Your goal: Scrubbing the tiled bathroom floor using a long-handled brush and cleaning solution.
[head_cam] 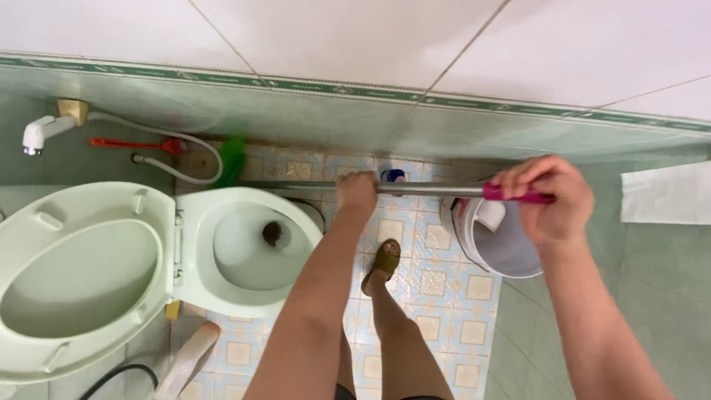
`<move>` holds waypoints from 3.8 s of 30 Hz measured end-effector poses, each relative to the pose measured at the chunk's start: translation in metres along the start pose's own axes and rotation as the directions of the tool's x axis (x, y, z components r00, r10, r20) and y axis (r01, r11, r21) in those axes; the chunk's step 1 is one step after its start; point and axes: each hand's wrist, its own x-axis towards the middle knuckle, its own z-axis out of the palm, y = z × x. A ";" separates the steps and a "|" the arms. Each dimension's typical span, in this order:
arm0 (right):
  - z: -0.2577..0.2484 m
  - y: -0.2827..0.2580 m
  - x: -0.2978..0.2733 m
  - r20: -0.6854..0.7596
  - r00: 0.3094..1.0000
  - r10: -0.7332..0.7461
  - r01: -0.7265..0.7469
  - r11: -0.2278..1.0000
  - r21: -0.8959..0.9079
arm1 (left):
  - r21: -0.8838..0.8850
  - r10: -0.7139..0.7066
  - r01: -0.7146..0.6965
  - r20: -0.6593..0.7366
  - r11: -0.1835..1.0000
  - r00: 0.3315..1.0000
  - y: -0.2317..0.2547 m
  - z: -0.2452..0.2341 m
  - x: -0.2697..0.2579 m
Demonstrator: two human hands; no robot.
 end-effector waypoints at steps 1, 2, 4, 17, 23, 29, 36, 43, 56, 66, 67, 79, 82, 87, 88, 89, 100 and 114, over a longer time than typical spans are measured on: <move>-0.003 0.011 0.000 -0.003 1.000 0.006 -0.006 1.000 0.006 | 0.004 -0.004 0.004 0.007 1.000 1.000 -0.008 0.010 0.003; -0.007 0.022 0.000 -0.035 0.999 -0.033 0.034 0.999 0.027 | 0.036 0.008 -0.010 0.031 0.999 0.999 -0.016 0.020 0.006; 0.003 0.054 0.007 -0.069 0.994 -0.084 0.088 0.994 0.060 | 0.083 0.023 -0.027 0.048 0.996 0.999 -0.043 0.020 0.014; -0.017 0.072 0.001 -0.079 0.995 0.053 -0.049 0.998 0.050 | 0.068 -0.028 0.022 0.082 0.997 0.996 -0.044 0.041 0.016; -0.024 0.121 -0.002 -0.157 0.987 -0.040 0.061 0.989 0.135 | 0.126 0.034 -0.055 0.158 0.991 0.987 -0.069 0.046 0.029; 0.013 0.154 0.020 -0.162 0.986 0.028 0.002 0.983 0.184 | 0.196 -0.075 0.035 0.202 0.980 0.977 -0.111 0.037 0.035; 0.024 0.092 0.008 -0.218 0.975 0.038 -0.030 0.999 0.040 | 0.041 -0.020 0.015 0.123 0.999 0.992 -0.078 0.020 0.025; -0.002 0.053 -0.009 -0.223 0.972 -0.075 0.086 0.996 0.039 | 0.058 0.069 -0.081 0.179 0.995 0.981 -0.035 -0.001 0.021; -0.040 0.116 -0.038 -0.209 0.978 0.018 0.013 0.989 0.147 | 0.090 0.129 -0.148 0.182 0.985 0.975 -0.066 0.060 0.023; -0.066 0.117 -0.043 -0.316 0.944 0.097 -0.054 0.988 0.141 | 0.155 0.117 -0.156 0.235 0.976 0.965 -0.054 0.074 0.022; -0.067 0.121 -0.040 -0.317 0.944 0.094 -0.052 0.989 0.141 | 0.156 0.119 -0.158 0.234 0.975 0.965 -0.057 0.069 0.022; 0.037 0.118 0.015 -0.207 0.974 0.092 -0.048 0.977 0.210 | 0.116 0.033 -0.045 0.104 0.992 0.994 -0.109 0.040 0.027; 0.076 0.082 0.022 -0.210 0.975 0.074 -0.054 0.994 0.099 | 0.008 0.013 -0.012 -0.044 1.000 0.999 -0.116 0.031 0.020; 0.121 0.040 0.029 -0.075 0.997 0.034 -0.036 0.999 -0.019 | -0.088 0.036 -0.041 -0.055 0.995 0.998 -0.122 -0.012 0.020; 0.128 0.033 0.020 -0.068 0.997 0.023 -0.024 0.999 -0.023 | -0.089 0.040 -0.046 -0.068 0.995 0.997 -0.119 -0.015 0.010; 0.137 0.027 0.015 -0.055 0.998 0.027 -0.029 0.999 -0.031 | -0.149 0.049 -0.060 -0.077 0.987 0.996 -0.119 -0.019 0.004; 0.217 -0.060 -0.012 0.148 0.973 -0.175 0.206 0.952 -0.226 | -0.480 0.119 -0.165 -0.125 0.861 0.985 -0.091 -0.125 -0.066; 0.233 -0.126 -0.005 0.300 0.905 -0.303 0.352 0.928 -0.125 | -0.426 0.175 -0.364 -0.421 0.828 0.890 -0.050 -0.150 -0.099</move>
